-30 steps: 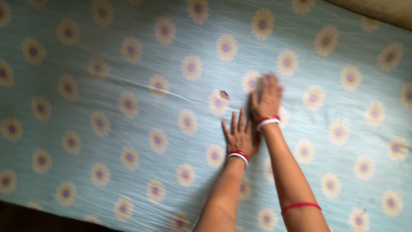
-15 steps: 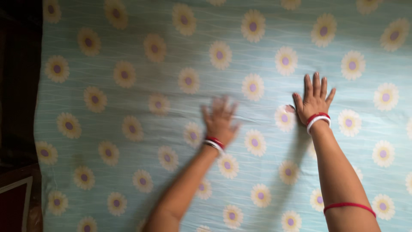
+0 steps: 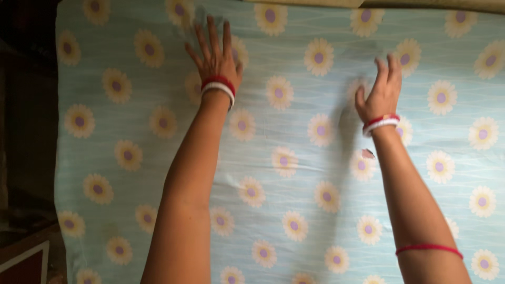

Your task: The person spreads a light blue floral sheet over a mattress, smoothing it by hand. Then they place a dark floral quilt on top, followed by a blue patterned cloth, smoothing each layer to cover the bed.

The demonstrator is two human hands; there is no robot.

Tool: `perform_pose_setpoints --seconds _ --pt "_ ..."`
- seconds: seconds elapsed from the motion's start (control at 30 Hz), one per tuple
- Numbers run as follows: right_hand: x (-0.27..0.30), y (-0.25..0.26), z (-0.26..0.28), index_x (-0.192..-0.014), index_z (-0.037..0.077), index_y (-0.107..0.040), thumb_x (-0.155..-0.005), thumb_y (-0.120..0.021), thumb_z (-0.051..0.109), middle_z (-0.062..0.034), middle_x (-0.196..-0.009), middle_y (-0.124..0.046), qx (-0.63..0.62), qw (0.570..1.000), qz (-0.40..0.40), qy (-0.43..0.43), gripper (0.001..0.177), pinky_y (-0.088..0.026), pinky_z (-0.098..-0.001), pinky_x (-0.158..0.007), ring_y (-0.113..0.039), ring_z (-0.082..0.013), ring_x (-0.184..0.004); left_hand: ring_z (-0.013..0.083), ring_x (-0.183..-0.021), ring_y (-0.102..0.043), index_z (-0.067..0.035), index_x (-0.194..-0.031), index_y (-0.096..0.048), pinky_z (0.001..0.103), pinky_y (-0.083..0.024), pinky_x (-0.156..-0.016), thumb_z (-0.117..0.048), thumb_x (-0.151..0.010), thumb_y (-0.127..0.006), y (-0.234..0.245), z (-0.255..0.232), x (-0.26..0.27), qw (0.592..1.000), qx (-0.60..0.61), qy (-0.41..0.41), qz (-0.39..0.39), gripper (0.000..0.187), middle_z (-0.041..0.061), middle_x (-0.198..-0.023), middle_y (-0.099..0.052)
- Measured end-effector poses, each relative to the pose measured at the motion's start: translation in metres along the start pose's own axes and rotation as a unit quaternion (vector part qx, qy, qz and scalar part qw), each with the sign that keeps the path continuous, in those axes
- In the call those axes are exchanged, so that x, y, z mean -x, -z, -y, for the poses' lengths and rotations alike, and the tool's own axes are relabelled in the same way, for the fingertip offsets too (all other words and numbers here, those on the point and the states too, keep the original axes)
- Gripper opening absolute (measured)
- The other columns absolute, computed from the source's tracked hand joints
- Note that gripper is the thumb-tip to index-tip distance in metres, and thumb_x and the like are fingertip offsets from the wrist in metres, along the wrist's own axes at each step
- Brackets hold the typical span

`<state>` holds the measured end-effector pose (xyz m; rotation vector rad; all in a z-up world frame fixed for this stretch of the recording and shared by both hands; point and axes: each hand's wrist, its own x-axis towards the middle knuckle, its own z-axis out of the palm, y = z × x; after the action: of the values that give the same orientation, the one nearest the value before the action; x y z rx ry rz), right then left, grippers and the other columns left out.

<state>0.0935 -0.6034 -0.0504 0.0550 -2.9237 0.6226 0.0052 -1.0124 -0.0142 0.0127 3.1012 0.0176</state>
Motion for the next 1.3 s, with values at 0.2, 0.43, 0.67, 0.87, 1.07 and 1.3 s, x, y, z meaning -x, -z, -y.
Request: perform_pose_setpoints --seconds 0.2,0.43,0.67,0.87,1.07,1.3 --pt "-0.123 0.013 -0.017 -0.153 0.0 -0.044 -0.094 -0.069 0.008 -0.0236 -0.153 -0.048 0.072 0.995 0.059 0.045 0.064 -0.034 -0.0525 -0.129 -0.045 -0.0414 -0.142 0.0356 -0.156 -0.018 -0.017 -0.164 -0.026 0.073 -0.007 -0.12 -0.047 -0.082 -0.084 0.017 -0.003 -0.114 0.995 -0.051 -0.037 0.079 0.105 0.012 -0.167 -0.027" --pt "-0.16 0.006 -0.014 -0.14 0.013 -0.065 -0.077 -0.08 0.045 -0.0159 -0.133 -0.065 0.216 0.947 0.217 0.093 0.072 -0.036 -0.0561 -0.107 -0.052 -0.0389 -0.128 0.0381 -0.129 -0.054 -0.013 -0.135 -0.066 0.058 -0.027 -0.116 -0.055 -0.074 -0.087 0.027 0.002 -0.143 0.954 -0.095 -0.16 0.233 0.076 0.016 -0.129 -0.067" --pt "-0.114 0.046 0.002 -0.137 0.021 -0.071 -0.072 -0.079 0.056 -0.0122 -0.13 -0.068 0.278 0.897 0.287 0.19 0.074 -0.046 -0.0503 -0.112 -0.057 -0.0334 -0.128 0.0322 -0.108 -0.068 -0.013 -0.128 -0.068 0.046 -0.056 -0.092 -0.051 -0.077 -0.081 0.055 0.011 -0.067 0.896 -0.134 -0.313 0.286 0.064 0.013 -0.126 -0.067" --pt "-0.097 0.059 -0.011 -0.143 -0.002 -0.053 -0.081 -0.065 0.076 -0.0235 -0.146 -0.052 0.015 0.927 0.374 0.006 0.101 -0.042 -0.057 -0.104 -0.05 -0.0428 -0.131 0.0339 -0.124 -0.062 -0.015 -0.126 -0.066 0.055 -0.05 -0.101 -0.086 -0.083 -0.041 0.091 0.013 -0.048 0.906 0.119 -0.116 0.389 0.087 0.015 -0.129 -0.064" --pt "-0.138 0.064 -0.029 -0.142 0.005 -0.061 -0.081 -0.061 0.063 -0.0249 -0.145 -0.059 -0.056 0.874 0.448 -0.18 0.085 -0.039 -0.0548 -0.114 -0.054 -0.0414 -0.136 0.0373 -0.143 -0.046 -0.012 -0.145 -0.055 0.06 -0.039 -0.113 -0.09 -0.079 -0.024 0.089 -0.008 -0.08 0.851 0.143 -0.12 0.491 0.107 0.017 -0.15 -0.053" --pt "-0.165 0.041 -0.026 -0.136 0.011 -0.066 -0.091 -0.054 0.043 -0.0189 -0.144 -0.061 -0.007 0.868 0.472 -0.155 0.057 -0.039 -0.0486 -0.111 -0.056 -0.0364 -0.13 0.0431 -0.152 -0.029 -0.007 -0.154 -0.044 0.063 -0.03 -0.119 -0.085 -0.087 -0.039 0.066 -0.02 -0.108 0.851 -0.007 -0.069 0.521 0.103 0.024 -0.161 -0.033"
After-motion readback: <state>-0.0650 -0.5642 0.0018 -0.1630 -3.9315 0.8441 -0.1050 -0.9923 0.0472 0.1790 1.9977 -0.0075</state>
